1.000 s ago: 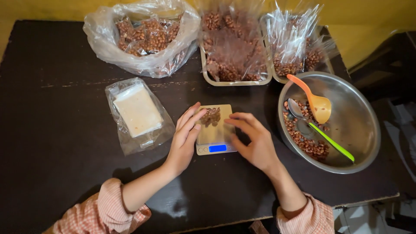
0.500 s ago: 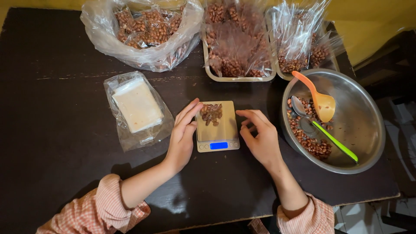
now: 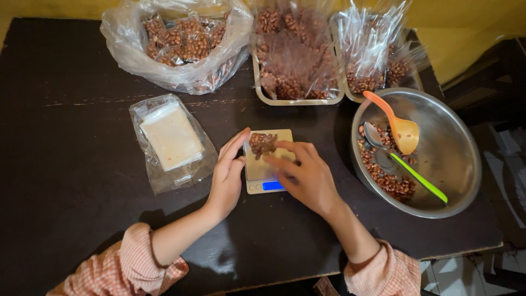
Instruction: The person scoops roasted peanuts from a metal bowl into small clear plastic bags using a green-handled spoon, places each bag on a digital scale to check the weight, and then sets the filled bags aside in trays. The process is repeated for multiple bags throughout the clip.
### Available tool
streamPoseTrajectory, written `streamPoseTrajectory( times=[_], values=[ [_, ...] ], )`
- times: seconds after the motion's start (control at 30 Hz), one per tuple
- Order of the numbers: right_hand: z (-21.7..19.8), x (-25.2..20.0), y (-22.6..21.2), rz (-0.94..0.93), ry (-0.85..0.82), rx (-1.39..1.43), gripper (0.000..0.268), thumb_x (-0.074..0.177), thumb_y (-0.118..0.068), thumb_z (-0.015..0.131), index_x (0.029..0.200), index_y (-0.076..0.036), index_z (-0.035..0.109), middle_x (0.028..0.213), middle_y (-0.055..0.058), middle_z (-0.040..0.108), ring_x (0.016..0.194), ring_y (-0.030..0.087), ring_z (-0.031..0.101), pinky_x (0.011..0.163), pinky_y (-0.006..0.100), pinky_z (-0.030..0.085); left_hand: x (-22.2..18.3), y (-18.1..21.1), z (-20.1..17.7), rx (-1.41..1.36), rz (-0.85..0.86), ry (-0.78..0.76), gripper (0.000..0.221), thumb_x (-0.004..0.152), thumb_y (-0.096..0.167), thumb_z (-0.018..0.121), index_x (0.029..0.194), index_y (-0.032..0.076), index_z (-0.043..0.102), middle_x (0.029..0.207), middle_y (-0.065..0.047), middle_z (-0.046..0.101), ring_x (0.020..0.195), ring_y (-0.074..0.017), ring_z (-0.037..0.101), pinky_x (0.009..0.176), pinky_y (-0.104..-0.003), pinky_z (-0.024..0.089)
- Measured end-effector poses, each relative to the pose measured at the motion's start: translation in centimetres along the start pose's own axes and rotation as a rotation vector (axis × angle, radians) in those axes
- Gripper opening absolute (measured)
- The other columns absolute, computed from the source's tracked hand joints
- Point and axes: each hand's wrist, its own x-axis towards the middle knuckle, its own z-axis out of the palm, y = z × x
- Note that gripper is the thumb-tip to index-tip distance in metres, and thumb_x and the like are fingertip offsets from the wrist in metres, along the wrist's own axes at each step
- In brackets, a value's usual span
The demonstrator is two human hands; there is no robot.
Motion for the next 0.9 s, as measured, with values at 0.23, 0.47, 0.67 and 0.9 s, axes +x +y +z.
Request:
streamPoseTrajectory(
  times=[0.23,0.47,0.67,0.9],
  values=[
    [-0.5,0.1,0.1,0.104,0.221,0.226,0.009,0.079,-0.006,0.065,0.083,-0.013,0.069,0.086,0.000,0.065,0.074,0.018,0.063,0.066,0.027,0.053,-0.2,0.6,0.3,0.071,0.124,-0.037,0.043,0.091,0.016,0.039,0.131,0.001,0.040,0.133,-0.015,0.044,0.128,-0.0339,0.032,0.106,-0.047,0.020],
    [-3.2,-1.4,-0.3,0.395,0.403,0.764,0.009,0.080,0.002,0.062,0.085,-0.001,0.068,0.069,0.010,0.066,0.057,0.016,0.064,0.054,0.025,0.055,-1.1,2.9,2.8,0.020,0.140,-0.180,0.098,0.054,0.026,0.084,0.134,0.002,0.032,0.130,-0.014,0.048,0.117,-0.0318,0.045,0.099,-0.044,0.033],
    [-7.0,-3.3,-0.3,0.250,0.345,0.546,0.012,0.078,0.004,0.062,0.089,0.000,0.066,0.080,0.014,0.066,0.068,0.025,0.066,0.058,0.033,0.054,-1.4,2.7,6.9,-0.332,-0.279,-0.312,0.042,0.069,0.005,0.075,0.108,0.007,0.062,0.091,-0.011,0.071,0.067,-0.0173,0.069,0.053,-0.022,0.057],
    [-14.2,-8.6,6.1,0.772,-0.325,-0.862,0.040,0.083,-0.041,0.057,0.119,-0.022,0.057,0.099,0.002,0.063,0.099,0.023,0.055,0.085,0.038,0.043,-0.2,3.7,9.9,-0.432,-0.312,-0.450,0.028,0.076,0.006,0.068,0.103,0.003,0.064,0.088,-0.018,0.069,0.063,-0.0189,0.068,0.053,-0.024,0.057]
  ],
)
